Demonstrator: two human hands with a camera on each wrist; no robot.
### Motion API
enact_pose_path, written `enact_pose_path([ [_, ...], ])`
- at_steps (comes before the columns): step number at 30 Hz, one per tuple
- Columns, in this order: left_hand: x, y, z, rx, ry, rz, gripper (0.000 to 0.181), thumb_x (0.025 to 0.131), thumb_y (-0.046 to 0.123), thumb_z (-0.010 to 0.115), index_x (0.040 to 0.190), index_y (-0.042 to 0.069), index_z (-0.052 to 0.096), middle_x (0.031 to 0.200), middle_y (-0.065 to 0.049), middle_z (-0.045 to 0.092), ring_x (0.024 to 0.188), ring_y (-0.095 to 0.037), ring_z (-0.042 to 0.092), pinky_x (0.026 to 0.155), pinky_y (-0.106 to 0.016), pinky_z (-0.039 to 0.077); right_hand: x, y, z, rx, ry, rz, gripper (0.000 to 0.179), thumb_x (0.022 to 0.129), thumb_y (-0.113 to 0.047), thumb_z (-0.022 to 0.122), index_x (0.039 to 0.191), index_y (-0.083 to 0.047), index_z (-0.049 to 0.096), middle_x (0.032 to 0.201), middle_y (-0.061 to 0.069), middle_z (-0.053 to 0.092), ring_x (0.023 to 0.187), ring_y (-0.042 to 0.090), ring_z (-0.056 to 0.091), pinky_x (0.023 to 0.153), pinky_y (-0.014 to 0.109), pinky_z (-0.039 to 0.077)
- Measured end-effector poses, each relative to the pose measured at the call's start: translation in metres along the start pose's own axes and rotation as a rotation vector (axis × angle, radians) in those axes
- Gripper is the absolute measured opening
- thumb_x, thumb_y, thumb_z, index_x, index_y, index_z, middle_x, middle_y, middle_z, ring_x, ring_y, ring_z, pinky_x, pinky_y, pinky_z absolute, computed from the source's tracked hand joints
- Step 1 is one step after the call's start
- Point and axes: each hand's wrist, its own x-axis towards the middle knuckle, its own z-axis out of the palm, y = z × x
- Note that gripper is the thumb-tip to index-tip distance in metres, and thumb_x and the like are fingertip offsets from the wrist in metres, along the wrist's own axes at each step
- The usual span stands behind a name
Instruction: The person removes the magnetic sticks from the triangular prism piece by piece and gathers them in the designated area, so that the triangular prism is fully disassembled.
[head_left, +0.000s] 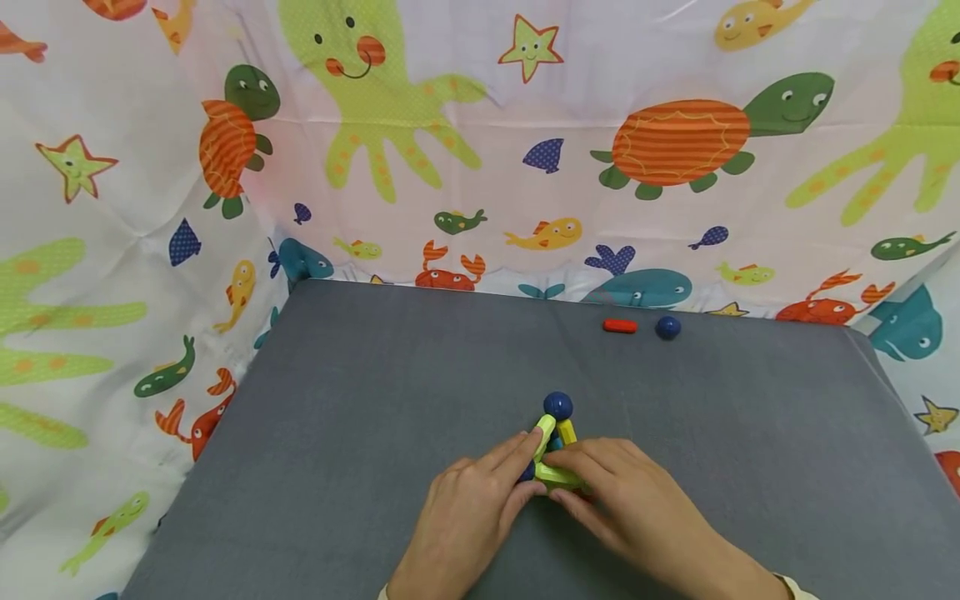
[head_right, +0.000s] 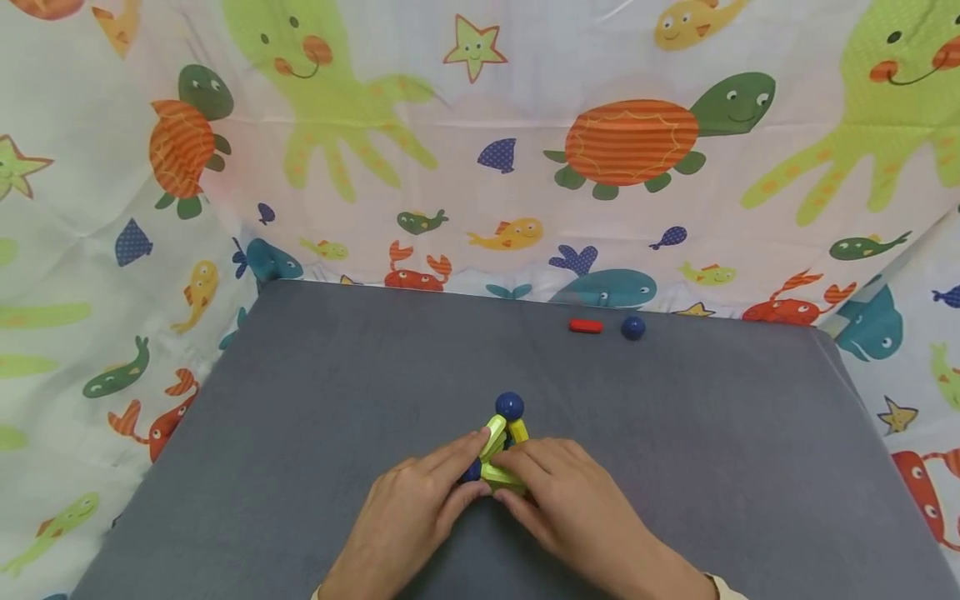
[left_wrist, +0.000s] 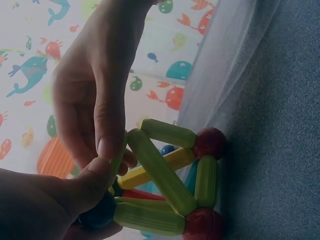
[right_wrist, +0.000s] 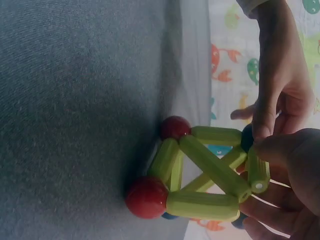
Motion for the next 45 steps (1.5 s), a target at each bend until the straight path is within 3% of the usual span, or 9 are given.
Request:
enact_pose_path([
  [5, 0.001, -0.001, -0.001, -0.034, -0.038, -0.023, 0.061, 0.099, 0.042, 0.07, 0.155, 0.024, 0.057, 0.143, 0.004, 0.068, 0.09, -0.012, 0.076, 0.076, -0.03, 0.062, 0.002, -0.001, 0.004, 0.019, -0.006, -0.012, 0.032, 0.106, -0.045, 0.064, 0.129, -0.025, 0.072, 0.12, -0.015, 0.069, 0.108, 0.008, 0.066, 0.092, 0.039, 0.058],
  [12, 0.0, -0.001, -0.001, -0.046, -0.024, -0.021, 0.064, 0.093, 0.041, 0.073, 0.154, 0.024, 0.058, 0.143, 0.006, 0.068, 0.089, -0.011, 0.075, 0.073, -0.027, 0.061, 0.006, -0.002, 0.009, 0.016, 0.006, -0.029, 0.037, 0.091, -0.025, 0.087, 0.125, -0.021, 0.072, 0.118, -0.01, 0.071, 0.108, 0.011, 0.068, 0.091, 0.039, 0.058],
  [32, 0.002, -0.001, -0.004, -0.067, -0.044, -0.027, 0.063, 0.096, 0.04, 0.071, 0.155, 0.024, 0.057, 0.145, 0.006, 0.066, 0.087, -0.011, 0.075, 0.073, -0.028, 0.061, 0.011, 0.0, 0.015, 0.011, 0.054, -0.03, 0.025, 0.099, -0.035, 0.077, 0.12, -0.021, 0.075, 0.11, -0.011, 0.07, 0.099, 0.009, 0.066, 0.088, 0.038, 0.057],
  [40, 0.001, -0.001, -0.003, -0.05, -0.071, -0.03, 0.063, 0.097, 0.042, 0.07, 0.155, 0.023, 0.057, 0.146, 0.005, 0.065, 0.096, -0.011, 0.076, 0.077, -0.028, 0.061, 0.011, -0.001, 0.017, 0.018, 0.071, -0.022, 0.026, 0.098, -0.033, 0.079, 0.12, -0.021, 0.075, 0.105, -0.011, 0.068, 0.091, 0.007, 0.062, 0.087, 0.037, 0.057],
  [45, 0.002, -0.001, -0.003, -0.045, -0.07, -0.035, 0.062, 0.097, 0.042, 0.07, 0.155, 0.022, 0.057, 0.147, 0.006, 0.064, 0.091, -0.01, 0.075, 0.076, -0.027, 0.061, 0.013, 0.001, 0.017, 0.032, 0.083, -0.016, 0.024, 0.097, -0.031, 0.079, 0.118, -0.022, 0.075, 0.104, -0.013, 0.067, 0.09, 0.005, 0.06, 0.086, 0.036, 0.056],
])
